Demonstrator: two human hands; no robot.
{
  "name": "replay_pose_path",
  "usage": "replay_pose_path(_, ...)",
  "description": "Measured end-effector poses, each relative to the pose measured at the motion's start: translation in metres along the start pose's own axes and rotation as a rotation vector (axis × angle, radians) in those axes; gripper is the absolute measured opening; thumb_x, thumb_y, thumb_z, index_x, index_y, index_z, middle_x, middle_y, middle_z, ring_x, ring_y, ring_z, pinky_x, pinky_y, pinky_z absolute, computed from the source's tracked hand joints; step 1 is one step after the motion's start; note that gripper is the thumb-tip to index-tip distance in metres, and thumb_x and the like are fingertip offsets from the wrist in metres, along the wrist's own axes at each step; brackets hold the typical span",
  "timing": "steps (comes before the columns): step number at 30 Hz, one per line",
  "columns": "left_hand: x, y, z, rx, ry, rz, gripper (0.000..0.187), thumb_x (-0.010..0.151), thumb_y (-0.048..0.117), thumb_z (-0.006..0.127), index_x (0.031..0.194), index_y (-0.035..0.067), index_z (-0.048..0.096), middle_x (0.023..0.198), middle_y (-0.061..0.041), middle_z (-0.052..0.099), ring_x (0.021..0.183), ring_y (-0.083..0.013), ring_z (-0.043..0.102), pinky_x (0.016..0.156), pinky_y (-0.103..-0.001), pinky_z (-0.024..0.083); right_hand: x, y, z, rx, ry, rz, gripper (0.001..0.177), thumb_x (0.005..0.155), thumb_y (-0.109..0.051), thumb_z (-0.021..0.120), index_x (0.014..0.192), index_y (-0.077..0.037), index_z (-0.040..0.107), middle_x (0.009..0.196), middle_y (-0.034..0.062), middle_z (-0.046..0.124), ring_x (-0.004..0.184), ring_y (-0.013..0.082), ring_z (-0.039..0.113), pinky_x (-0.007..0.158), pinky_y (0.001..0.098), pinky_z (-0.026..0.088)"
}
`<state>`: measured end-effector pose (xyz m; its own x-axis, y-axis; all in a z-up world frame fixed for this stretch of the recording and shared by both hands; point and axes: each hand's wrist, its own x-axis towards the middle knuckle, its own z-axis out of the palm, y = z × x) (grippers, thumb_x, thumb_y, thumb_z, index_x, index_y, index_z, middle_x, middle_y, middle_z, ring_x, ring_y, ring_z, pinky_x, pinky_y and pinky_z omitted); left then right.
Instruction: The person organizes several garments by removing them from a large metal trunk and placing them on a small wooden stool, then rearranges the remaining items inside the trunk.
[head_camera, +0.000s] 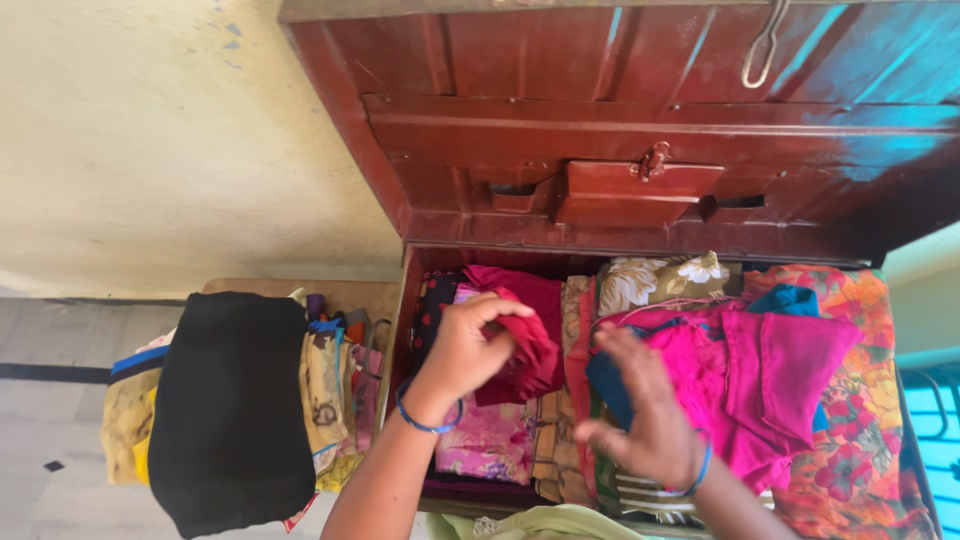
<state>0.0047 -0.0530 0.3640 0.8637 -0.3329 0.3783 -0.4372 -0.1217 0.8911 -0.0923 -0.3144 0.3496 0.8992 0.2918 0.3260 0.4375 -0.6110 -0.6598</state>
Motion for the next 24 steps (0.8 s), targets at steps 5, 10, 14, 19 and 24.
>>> replay_pose_path(5, -0.004, 0.061, 0.015, 0.061, -0.052, 0.057, 0.026, 0.079, -0.002, 0.075, 0.104, 0.004, 0.072, 0.094, -0.012, 0.073, 0.085, -0.0247, 0.073, 0.076, -0.031, 0.057, 0.037, -0.046, 0.011, 0.177, 0.135, 0.043, 0.065, 0.076, -0.02, 0.079, 0.135, -0.002, 0.055, 0.135, 0.0188, 0.061, 0.127, 0.0319, 0.059, 0.105, 0.0436, 0.045)
replay_pose_path(10, -0.003, 0.068, -0.005, 0.236, -0.007, -0.029, 0.019, 0.079, 0.004, 0.078, 0.097, 0.005, 0.073, 0.096, -0.013, 0.072, 0.089, -0.0283, 0.07, 0.079, -0.035, 0.054, 0.059, -0.021, 0.002, 0.493, 0.047, 0.322, 0.02, 0.097, -0.013, 0.065, 0.11, -0.003, 0.076, 0.09, 0.0018, 0.077, 0.083, 0.0092, 0.066, 0.075, 0.026, 0.056)
replay_pose_path(14, -0.015, 0.057, -0.014, 0.279, 0.048, 0.114, 0.018, 0.079, 0.0, 0.074, 0.096, 0.004, 0.068, 0.123, -0.017, 0.065, 0.114, -0.0329, 0.062, 0.099, -0.039, 0.048, 0.064, -0.008, -0.012, 0.656, -0.073, 0.337, 0.024, 0.101, -0.016, 0.061, 0.109, 0.001, 0.076, 0.086, -0.0022, 0.073, 0.081, 0.0051, 0.061, 0.073, 0.0245, 0.053)
replay_pose_path(19, -0.022, 0.042, -0.013, -0.169, -0.044, -0.103, 0.017, 0.095, 0.013, 0.06, 0.111, 0.006, 0.058, 0.134, -0.012, 0.071, 0.12, -0.0257, 0.066, 0.107, -0.036, 0.05, 0.067, -0.008, -0.024, 0.697, -0.081, 0.346, 0.028, 0.103, -0.019, 0.06, 0.108, 0.003, 0.076, 0.089, -0.0008, 0.073, 0.082, 0.0049, 0.061, 0.074, 0.0246, 0.052)
replay_pose_path(24, -0.02, 0.063, -0.016, 0.034, -0.184, 0.194, 0.046, 0.088, 0.028, 0.075, 0.123, 0.002, 0.063, 0.142, -0.018, 0.062, 0.13, -0.031, 0.06, 0.111, -0.044, 0.043, 0.068, -0.017, -0.034, 0.7, -0.105, 0.358, 0.028, 0.103, -0.018, 0.059, 0.11, 0.003, 0.076, 0.089, 0.0, 0.074, 0.081, 0.0055, 0.063, 0.072, 0.0247, 0.053)
